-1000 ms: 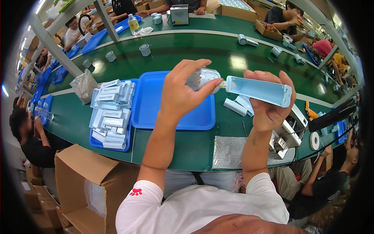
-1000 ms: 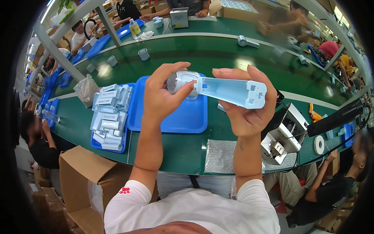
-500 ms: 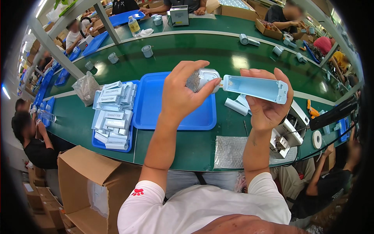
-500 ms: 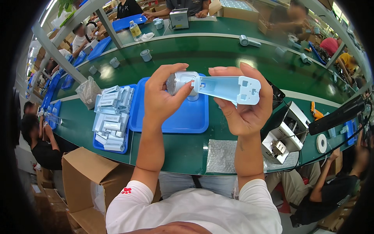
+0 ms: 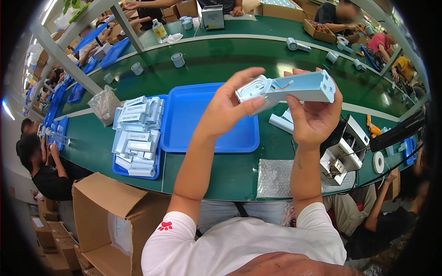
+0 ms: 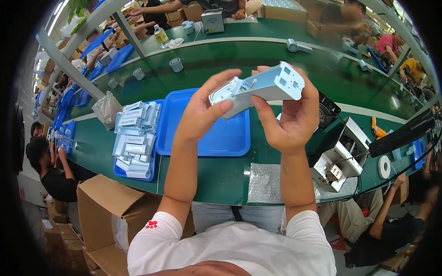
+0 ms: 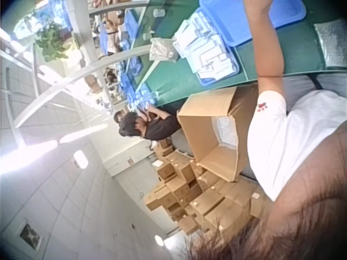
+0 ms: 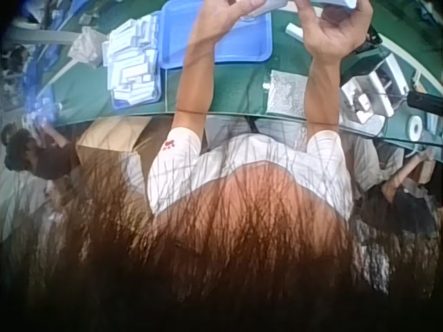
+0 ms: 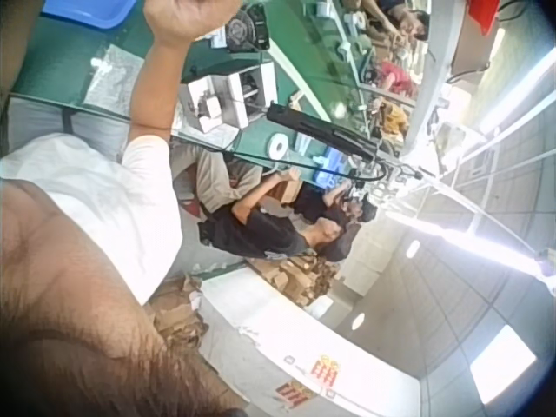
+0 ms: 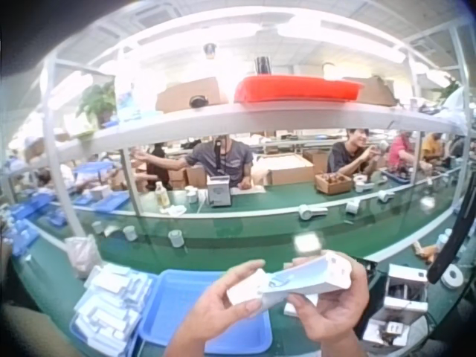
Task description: The person assembles small white plastic electronic components at a factory workstation. They pick up a cylindrical part and a rectangular housing, insert the cylinder into the housing, and use a black handheld tool to secure the assembly. The person then places the finished unit into a blue tray and repeats the process with multiple units.
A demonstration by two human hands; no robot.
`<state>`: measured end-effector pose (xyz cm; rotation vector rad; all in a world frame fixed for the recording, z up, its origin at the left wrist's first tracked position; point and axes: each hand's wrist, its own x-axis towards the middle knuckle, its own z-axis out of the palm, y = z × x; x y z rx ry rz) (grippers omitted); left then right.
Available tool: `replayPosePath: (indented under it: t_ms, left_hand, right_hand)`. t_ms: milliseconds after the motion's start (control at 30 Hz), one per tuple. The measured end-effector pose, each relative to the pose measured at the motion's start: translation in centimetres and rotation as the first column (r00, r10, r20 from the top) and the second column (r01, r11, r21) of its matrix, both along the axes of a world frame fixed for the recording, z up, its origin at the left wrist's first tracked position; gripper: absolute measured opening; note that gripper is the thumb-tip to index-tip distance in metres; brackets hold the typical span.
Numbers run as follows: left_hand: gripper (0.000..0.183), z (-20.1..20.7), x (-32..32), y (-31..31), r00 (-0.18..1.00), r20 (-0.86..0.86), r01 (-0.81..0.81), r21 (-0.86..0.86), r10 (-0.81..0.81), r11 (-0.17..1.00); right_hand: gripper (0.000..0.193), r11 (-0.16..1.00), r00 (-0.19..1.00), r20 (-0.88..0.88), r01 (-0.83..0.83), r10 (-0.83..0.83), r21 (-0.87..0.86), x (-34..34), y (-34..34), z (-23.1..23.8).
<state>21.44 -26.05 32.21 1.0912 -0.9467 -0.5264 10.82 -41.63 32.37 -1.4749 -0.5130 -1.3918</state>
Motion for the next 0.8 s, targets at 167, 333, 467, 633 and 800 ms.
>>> replayPosePath:
  t_ms: [167,333,467,633,800]
  left_hand:
    - [0.083,0.2,-0.6,0.0,1.0,0.011,-0.027,0.06,0.027,0.998]
    - [0.1,-1.1,-1.7,-1.8,0.902,0.174,-0.376,-0.136,0.395,0.917]
    - [0.097,-0.6,-2.0,-1.8,0.751,0.34,-0.506,-0.253,0.565,0.825]
    - [0.09,-0.8,-2.1,-1.8,0.655,0.378,-0.593,-0.28,0.655,0.755]
    - [0.091,-1.4,-2.1,-2.1,0.623,0.385,-0.609,-0.308,0.681,0.731]
  right_hand:
    - [0.066,0.998,0.999,-0.025,-0.041,0.04,-0.043,-0.7,0.2,0.4]
    - [0.062,0.986,0.997,-0.011,0.077,-0.08,-0.144,-0.3,0.9,0.5]
    - [0.062,0.992,0.997,-0.01,0.074,-0.075,-0.104,-0.1,1.2,0.2]
    - [0.064,0.996,0.997,-0.026,0.074,-0.075,-0.047,0.1,1.9,0.0]
    - [0.064,0.996,0.996,-0.013,0.088,-0.087,0.014,0.2,2.4,-0.1]
